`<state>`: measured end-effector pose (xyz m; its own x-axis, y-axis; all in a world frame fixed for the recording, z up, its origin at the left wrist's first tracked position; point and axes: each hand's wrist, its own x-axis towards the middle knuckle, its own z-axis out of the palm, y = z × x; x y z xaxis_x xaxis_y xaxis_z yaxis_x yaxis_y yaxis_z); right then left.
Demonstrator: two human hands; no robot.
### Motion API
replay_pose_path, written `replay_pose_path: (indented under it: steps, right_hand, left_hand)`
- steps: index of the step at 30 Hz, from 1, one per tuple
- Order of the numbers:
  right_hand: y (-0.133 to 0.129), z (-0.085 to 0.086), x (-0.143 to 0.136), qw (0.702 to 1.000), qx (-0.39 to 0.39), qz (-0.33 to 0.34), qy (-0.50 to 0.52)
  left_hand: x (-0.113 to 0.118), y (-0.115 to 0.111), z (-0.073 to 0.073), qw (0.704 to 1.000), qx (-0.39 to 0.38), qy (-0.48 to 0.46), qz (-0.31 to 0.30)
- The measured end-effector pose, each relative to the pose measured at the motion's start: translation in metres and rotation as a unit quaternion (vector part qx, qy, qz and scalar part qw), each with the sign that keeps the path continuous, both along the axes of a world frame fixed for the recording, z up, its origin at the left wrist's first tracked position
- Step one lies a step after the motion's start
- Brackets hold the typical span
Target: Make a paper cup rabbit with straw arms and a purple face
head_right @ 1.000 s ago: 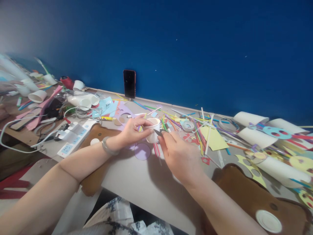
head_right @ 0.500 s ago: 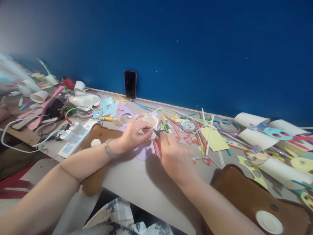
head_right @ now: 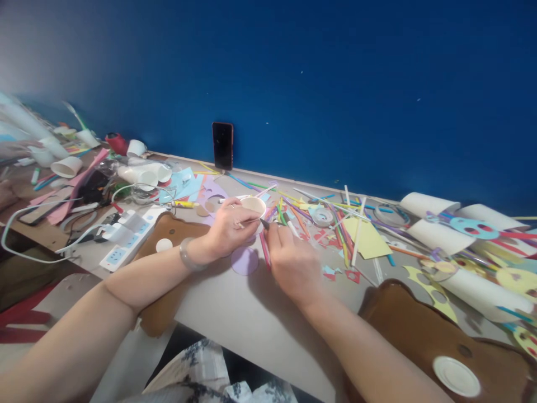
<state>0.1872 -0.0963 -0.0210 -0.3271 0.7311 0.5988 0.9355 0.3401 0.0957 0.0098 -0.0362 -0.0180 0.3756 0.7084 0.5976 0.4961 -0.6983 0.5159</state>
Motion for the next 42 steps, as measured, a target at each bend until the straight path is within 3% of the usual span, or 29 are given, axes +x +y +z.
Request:
replay_pose_path:
  steps: [3, 6, 8, 12, 15, 17, 19, 22, 24, 29, 31, 33, 37, 39, 42]
  right_hand:
    - [0.005, 0.001, 0.003, 0.994, -0.051, 0.029, 0.090]
    - [0.014, 0.002, 0.009, 0.957, -0.152, 0.086, 0.230]
    - [0.017, 0.002, 0.010, 0.943, -0.177, 0.103, 0.264]
    - [0.011, -0.003, 0.004, 0.988, -0.063, 0.046, 0.131]
    - [0.006, -0.006, 0.000, 0.999, -0.024, 0.011, 0.032]
    - [0.007, -0.006, 0.001, 0.998, -0.039, 0.015, 0.049]
    - [0.011, -0.006, 0.004, 0.987, -0.081, 0.041, 0.129]
    - [0.020, -0.004, 0.009, 0.943, -0.185, 0.091, 0.260]
    - [0.022, -0.004, 0.009, 0.930, -0.208, 0.100, 0.284]
    - [0.012, -0.009, 0.001, 0.992, -0.062, 0.020, 0.112]
    - [0.012, -0.011, 0.000, 0.995, -0.051, 0.005, 0.086]
    - [0.016, -0.010, 0.003, 0.985, -0.087, 0.030, 0.143]
    - [0.025, -0.006, 0.010, 0.933, -0.219, 0.091, 0.270]
    - [0.023, -0.006, 0.010, 0.951, -0.183, 0.075, 0.238]
    - [0.014, -0.007, 0.004, 0.991, -0.068, 0.027, 0.109]
  left_hand:
    - [0.000, 0.000, 0.000, 1.000, -0.002, -0.002, 0.001]
    - [-0.001, 0.000, 0.000, 1.000, 0.002, -0.002, -0.003]
    - [-0.001, -0.001, 0.000, 1.000, 0.001, 0.003, -0.001]
    - [-0.001, -0.001, 0.000, 1.000, 0.000, 0.010, 0.004]
    - [-0.002, 0.000, 0.000, 1.000, 0.002, 0.015, 0.004]
    - [-0.002, 0.000, -0.001, 1.000, -0.002, 0.021, 0.002]
    - [-0.002, 0.001, -0.001, 1.000, -0.009, 0.029, -0.001]
    - [-0.002, 0.001, -0.001, 0.999, -0.012, 0.031, -0.005]
    - [-0.002, 0.001, -0.001, 1.000, -0.010, 0.027, -0.007]
    - [-0.003, 0.001, -0.001, 0.999, -0.007, 0.037, -0.009]
    - [-0.003, 0.002, -0.001, 0.999, 0.001, 0.043, -0.005]
    - [-0.002, 0.003, -0.003, 0.999, 0.015, 0.046, -0.004]
    - [-0.001, 0.004, -0.006, 0.997, 0.037, 0.061, -0.002]
    - [-0.001, 0.004, -0.007, 0.997, 0.037, 0.066, 0.004]
    - [-0.001, 0.003, -0.005, 0.997, 0.038, 0.068, 0.012]
